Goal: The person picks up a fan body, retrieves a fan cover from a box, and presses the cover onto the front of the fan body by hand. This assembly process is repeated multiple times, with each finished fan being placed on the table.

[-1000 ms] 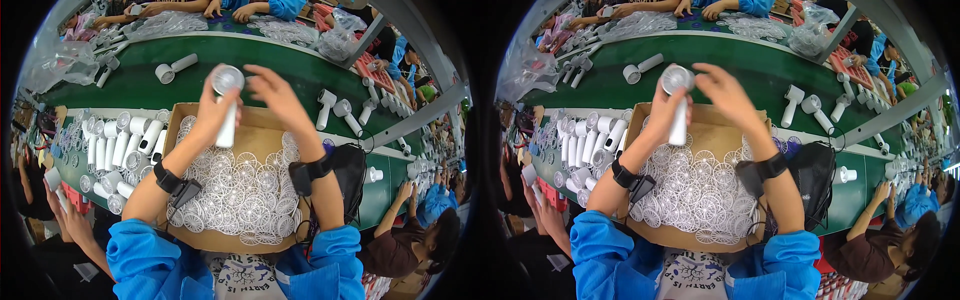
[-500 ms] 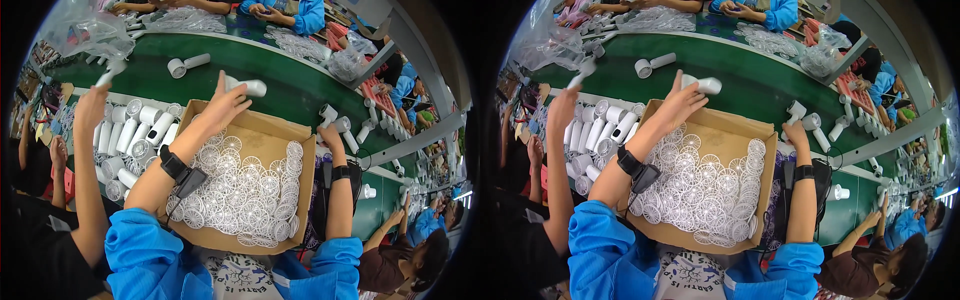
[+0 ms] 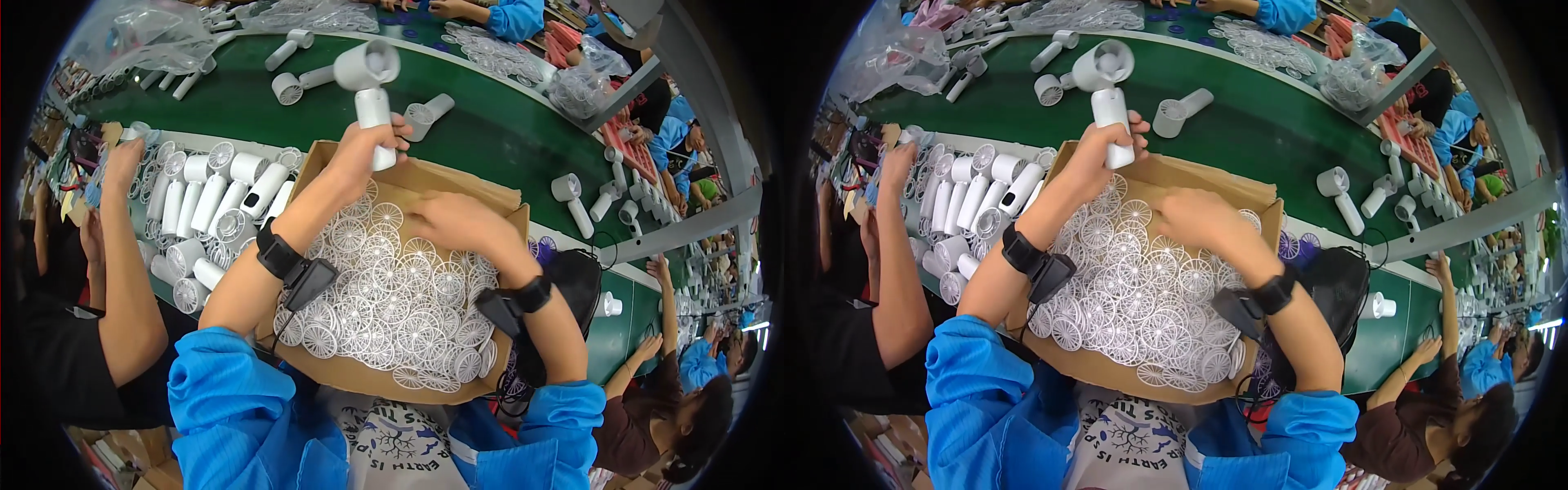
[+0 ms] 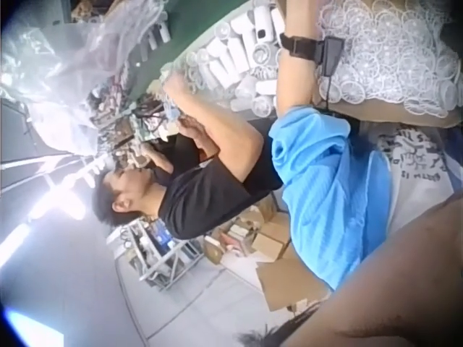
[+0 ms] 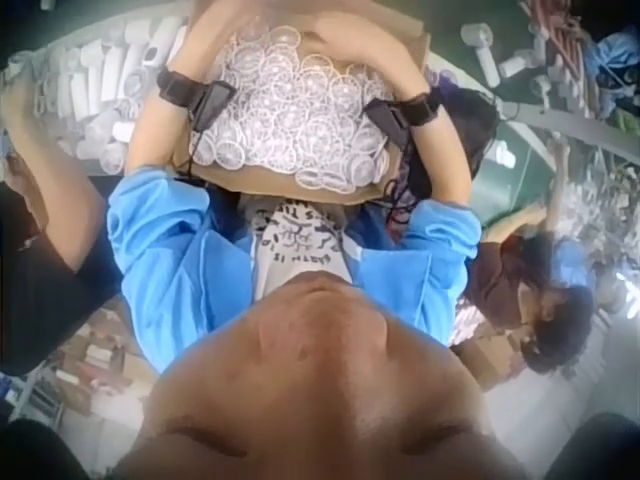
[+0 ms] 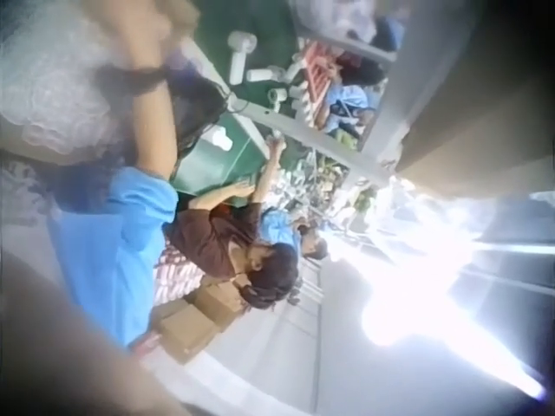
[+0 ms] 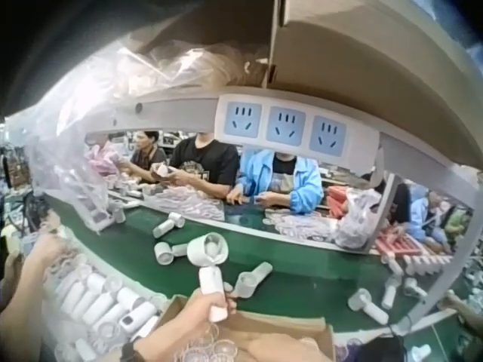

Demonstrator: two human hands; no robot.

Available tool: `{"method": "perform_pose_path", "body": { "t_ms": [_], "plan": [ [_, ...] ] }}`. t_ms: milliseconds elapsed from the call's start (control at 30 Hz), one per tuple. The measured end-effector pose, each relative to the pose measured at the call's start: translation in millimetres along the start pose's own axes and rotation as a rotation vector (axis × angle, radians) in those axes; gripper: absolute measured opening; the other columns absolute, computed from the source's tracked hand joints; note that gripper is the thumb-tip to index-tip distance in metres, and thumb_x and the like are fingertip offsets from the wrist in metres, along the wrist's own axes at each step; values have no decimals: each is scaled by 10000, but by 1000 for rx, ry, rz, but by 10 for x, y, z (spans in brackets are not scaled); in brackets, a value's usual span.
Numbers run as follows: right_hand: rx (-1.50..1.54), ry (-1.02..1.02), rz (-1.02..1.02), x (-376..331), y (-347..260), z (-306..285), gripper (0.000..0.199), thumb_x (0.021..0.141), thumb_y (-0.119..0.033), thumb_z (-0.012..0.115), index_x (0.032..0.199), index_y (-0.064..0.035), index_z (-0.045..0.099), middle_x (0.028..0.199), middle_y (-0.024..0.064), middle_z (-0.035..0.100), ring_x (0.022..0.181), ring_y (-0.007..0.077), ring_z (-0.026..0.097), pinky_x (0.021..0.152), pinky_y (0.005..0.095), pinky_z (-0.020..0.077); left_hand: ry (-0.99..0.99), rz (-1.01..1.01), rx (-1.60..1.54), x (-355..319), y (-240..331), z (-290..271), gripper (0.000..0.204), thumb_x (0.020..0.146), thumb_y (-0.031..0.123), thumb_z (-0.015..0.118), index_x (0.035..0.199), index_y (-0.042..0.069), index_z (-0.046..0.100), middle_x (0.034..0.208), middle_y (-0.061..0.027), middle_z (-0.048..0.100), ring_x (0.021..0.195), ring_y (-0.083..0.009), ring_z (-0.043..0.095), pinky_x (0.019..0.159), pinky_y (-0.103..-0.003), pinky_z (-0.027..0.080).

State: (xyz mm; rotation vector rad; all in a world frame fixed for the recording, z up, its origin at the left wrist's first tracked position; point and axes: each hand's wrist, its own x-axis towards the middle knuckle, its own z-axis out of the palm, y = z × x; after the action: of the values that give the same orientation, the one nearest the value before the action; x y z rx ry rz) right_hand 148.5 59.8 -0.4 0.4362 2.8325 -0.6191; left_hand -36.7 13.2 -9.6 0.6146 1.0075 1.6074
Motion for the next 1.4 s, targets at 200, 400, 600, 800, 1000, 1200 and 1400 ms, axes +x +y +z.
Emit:
{"method": "perform_pose_path", "body": {
  "t_ms": [200, 400, 600, 800, 1000, 1200, 1400],
  "plan": [
    [-117, 277, -18, 409, 7, 390, 399, 785, -217, 663, 1133, -37, 585, 1023, 171, 617, 929, 372, 593, 823, 429, 479, -110, 170, 257, -65, 48, 251, 566, 798, 119, 660, 1269, 36, 356, 960, -93, 567, 789, -167, 620, 631, -304, 543],
    [364, 132, 81, 200, 24, -40, 254, 808, -103, 649, 1027, 7, 582, 1039, 119, 599, 941, 273, 600, 834, 352, 490, -26, 290, 197, -79, 138, 212, 934, 749, 32, 688, 1436, 135, 64, 962, -118, 571, 747, -192, 632, 598, -310, 549],
    [1462, 808, -201, 136, 68, -166, 137, 877, 21, 561, 991, -39, 516, 963, 60, 617, 931, 149, 586, 840, 277, 475, -94, 554, 178, -143, 109, 326, 1089, 737, 18, 705, 1457, 190, -93, 1026, -117, 536, 827, -176, 598, 703, -319, 544],
    [1559, 811, -272, 158, 152, -100, 181, 889, 11, 553, 1036, -66, 480, 958, 74, 620, 917, 164, 593, 824, 296, 485, -177, 661, 287, -171, 138, 315, 1111, 716, 7, 717, 1461, 190, -86, 1085, -109, 496, 895, -158, 559, 760, -318, 518],
    [1678, 779, -334, 82, 145, -165, 170, 895, 15, 538, 1026, -69, 470, 959, 91, 623, 891, 173, 605, 797, 312, 497, -216, 659, 284, -180, 111, 307, 1091, 713, -10, 714, 1469, 173, -52, 1120, -101, 486, 911, -150, 554, 763, -306, 511],
    [1411, 918, -206, 79, 68, -173, 275, 856, -8, 609, 1108, -49, 509, 1022, 102, 610, 886, 179, 610, 767, 312, 515, -170, 766, 471, -139, 58, 294, 1034, 735, -26, 689, 1467, 161, -16, 1134, -99, 485, 904, -146, 557, 725, -291, 520],
    [-41, 1234, -139, 42, -59, -268, 425, 745, -20, 721, 1151, -40, 597, 1114, 115, 574, 908, 210, 611, 779, 302, 520, -54, 592, 316, -129, -6, 338, 937, 770, -28, 655, 1454, 163, 43, 1077, -97, 514, 822, -138, 577, 640, -269, 527]
  ]
}}
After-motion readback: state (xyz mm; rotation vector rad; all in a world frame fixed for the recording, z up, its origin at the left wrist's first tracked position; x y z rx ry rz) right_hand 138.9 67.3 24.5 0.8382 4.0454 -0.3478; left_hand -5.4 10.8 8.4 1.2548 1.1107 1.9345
